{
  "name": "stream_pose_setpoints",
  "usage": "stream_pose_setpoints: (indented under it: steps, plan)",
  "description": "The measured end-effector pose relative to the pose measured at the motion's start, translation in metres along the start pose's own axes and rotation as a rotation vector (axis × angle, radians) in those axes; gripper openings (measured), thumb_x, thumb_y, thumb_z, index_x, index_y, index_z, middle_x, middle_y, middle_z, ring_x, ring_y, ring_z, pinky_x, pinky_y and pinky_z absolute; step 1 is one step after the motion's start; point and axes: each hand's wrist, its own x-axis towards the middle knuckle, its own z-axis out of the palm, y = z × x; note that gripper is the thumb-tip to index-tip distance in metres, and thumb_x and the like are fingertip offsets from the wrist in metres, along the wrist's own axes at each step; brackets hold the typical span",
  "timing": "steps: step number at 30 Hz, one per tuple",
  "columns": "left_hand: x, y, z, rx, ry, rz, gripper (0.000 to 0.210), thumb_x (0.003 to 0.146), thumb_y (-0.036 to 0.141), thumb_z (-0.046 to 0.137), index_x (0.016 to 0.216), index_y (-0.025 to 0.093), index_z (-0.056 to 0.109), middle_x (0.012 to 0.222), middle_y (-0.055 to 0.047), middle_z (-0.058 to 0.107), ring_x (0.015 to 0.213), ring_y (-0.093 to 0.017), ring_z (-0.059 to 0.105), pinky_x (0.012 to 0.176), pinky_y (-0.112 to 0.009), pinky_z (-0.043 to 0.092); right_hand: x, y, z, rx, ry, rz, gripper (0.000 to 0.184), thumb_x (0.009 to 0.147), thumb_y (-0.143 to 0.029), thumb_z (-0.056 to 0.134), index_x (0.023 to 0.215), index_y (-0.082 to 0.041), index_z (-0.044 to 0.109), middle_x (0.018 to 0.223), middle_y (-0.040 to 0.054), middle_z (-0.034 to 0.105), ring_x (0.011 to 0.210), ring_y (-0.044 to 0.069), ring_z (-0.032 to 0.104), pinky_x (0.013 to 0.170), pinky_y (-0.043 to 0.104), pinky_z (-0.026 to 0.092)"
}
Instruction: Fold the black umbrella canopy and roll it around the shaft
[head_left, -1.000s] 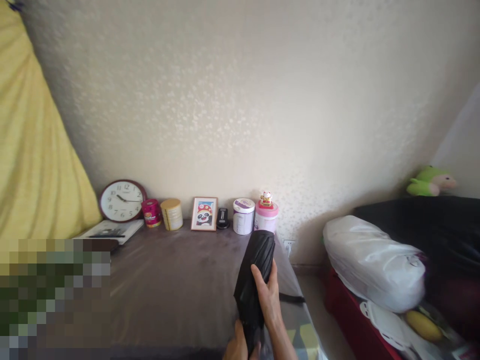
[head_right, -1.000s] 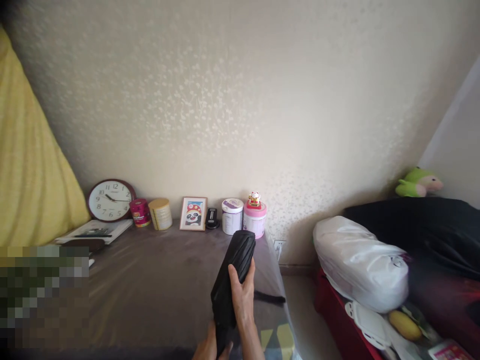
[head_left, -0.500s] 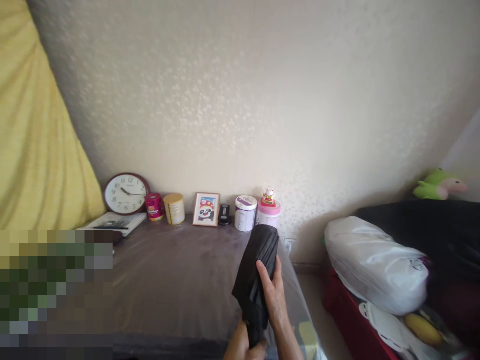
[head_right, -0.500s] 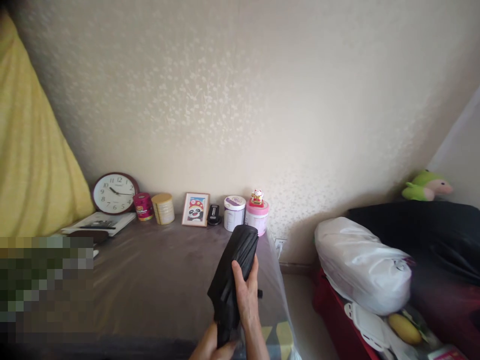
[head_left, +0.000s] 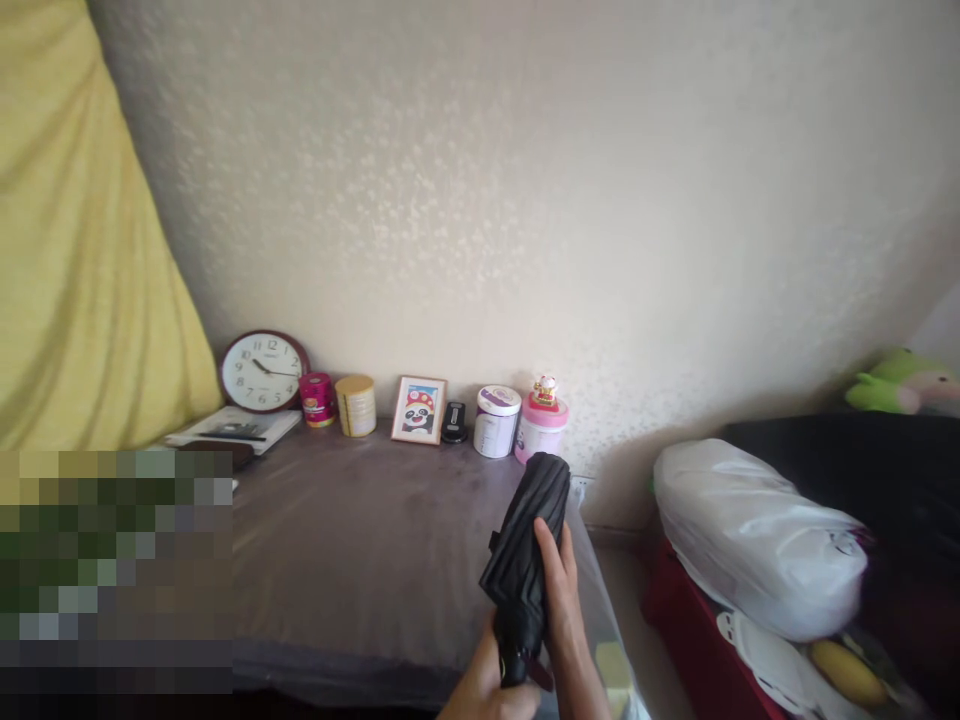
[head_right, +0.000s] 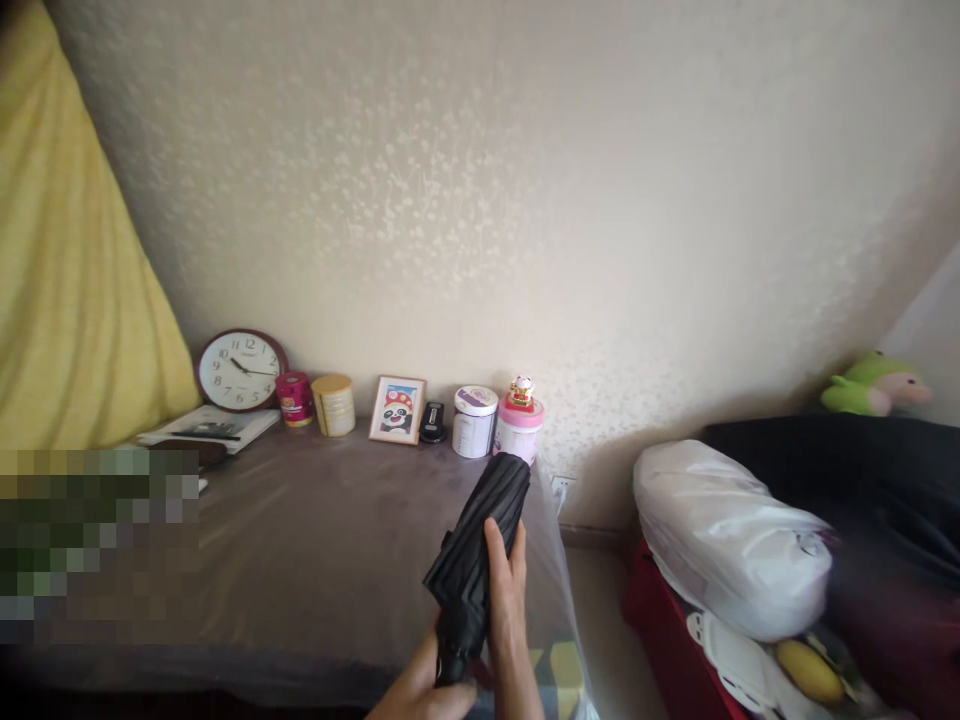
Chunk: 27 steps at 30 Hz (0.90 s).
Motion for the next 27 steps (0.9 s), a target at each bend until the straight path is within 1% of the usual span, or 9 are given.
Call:
stream_pose_setpoints:
  steps: [3,6,11,13,16,18,21,25,27]
  plan:
    - [0.008,-0.019,0.002,0.222,0.239,0.103,0.069,0.067,0.025,0.058,0.130,0.014,0.032,0.109,-0.012,0.059,0.100,-0.025,0.056,0.088,-0.031,0.040,0.000,-0.002,0.003,-0.052,0.010,-0.005,0.066,0.071,-0.051,0.063,0.128,-0.022,0.046,0.106,0.0022,0.064,0.102,0.024,0.058,0.085,0.032,0.047]
    - [0.009,-0.026,-0.003,0.321,0.315,0.124,0.082,0.067,0.026,0.060,0.136,0.008,0.020,0.122,-0.020,0.052,0.109,-0.029,0.053,0.094,-0.035,0.037,-0.002,-0.002,0.005,-0.040,0.060,0.024,0.064,0.069,-0.051,0.066,0.123,-0.021,0.049,0.094,0.0011,0.066,0.089,0.023,0.062,0.076,0.030,0.050]
    - [-0.002,-0.003,-0.009,-0.034,-0.062,0.037,0.074,0.071,0.028,0.056,0.135,0.020,0.020,0.068,0.003,0.058,0.060,-0.015,0.058,0.056,-0.024,0.044,-0.003,0.002,0.003,0.156,-0.063,0.185,0.064,0.070,-0.059,0.060,0.117,-0.017,0.053,0.071,0.0000,0.065,0.063,0.020,0.062,0.059,0.030,0.051]
    - [-0.003,0.000,-0.007,-0.075,-0.100,0.000,0.072,0.073,0.027,0.054,0.135,0.020,0.018,0.059,0.007,0.053,0.052,-0.013,0.055,0.050,-0.022,0.040,-0.002,0.003,0.002,0.144,-0.092,0.184,0.062,0.069,-0.060,0.059,0.115,-0.017,0.055,0.071,0.0005,0.065,0.062,0.020,0.062,0.058,0.031,0.051]
    - [0.000,-0.012,-0.001,0.104,0.129,0.114,0.076,0.070,0.021,0.054,0.136,0.017,0.018,0.096,-0.007,0.063,0.086,-0.020,0.061,0.074,-0.028,0.046,-0.001,0.005,0.002,0.027,-0.054,0.135,0.063,0.068,-0.057,0.063,0.117,-0.019,0.054,0.076,0.0002,0.067,0.069,0.021,0.063,0.062,0.029,0.051]
    - [0.004,-0.024,0.001,0.270,0.269,0.198,0.081,0.066,0.016,0.055,0.137,0.012,0.017,0.129,-0.018,0.047,0.115,-0.027,0.050,0.094,-0.033,0.038,-0.001,0.006,0.003,-0.051,0.007,0.085,0.065,0.066,-0.054,0.065,0.120,-0.020,0.052,0.082,-0.0002,0.068,0.077,0.021,0.063,0.067,0.028,0.050]
    - [0.006,-0.030,-0.002,0.391,0.317,0.218,0.084,0.063,0.016,0.056,0.138,0.012,0.018,0.141,-0.021,0.033,0.124,-0.031,0.041,0.101,-0.038,0.032,-0.002,0.010,0.004,-0.093,0.063,0.076,0.066,0.064,-0.054,0.066,0.119,-0.021,0.054,0.088,-0.0003,0.068,0.082,0.021,0.063,0.070,0.028,0.050]
    - [-0.001,-0.013,-0.012,0.093,0.052,0.126,0.087,0.065,0.022,0.058,0.139,0.019,0.013,0.098,-0.008,0.062,0.081,-0.021,0.063,0.075,-0.033,0.048,-0.003,0.015,0.001,-0.010,0.039,0.192,0.066,0.064,-0.059,0.063,0.115,-0.017,0.057,0.079,0.0010,0.067,0.071,0.022,0.063,0.062,0.030,0.051]
    - [-0.005,-0.004,-0.014,-0.100,-0.120,0.022,0.081,0.068,0.024,0.057,0.137,0.020,0.016,0.068,0.004,0.057,0.055,-0.014,0.057,0.056,-0.025,0.045,-0.004,0.015,0.000,0.027,0.006,0.217,0.066,0.065,-0.061,0.061,0.113,-0.015,0.058,0.078,0.0018,0.067,0.069,0.022,0.063,0.061,0.031,0.051]
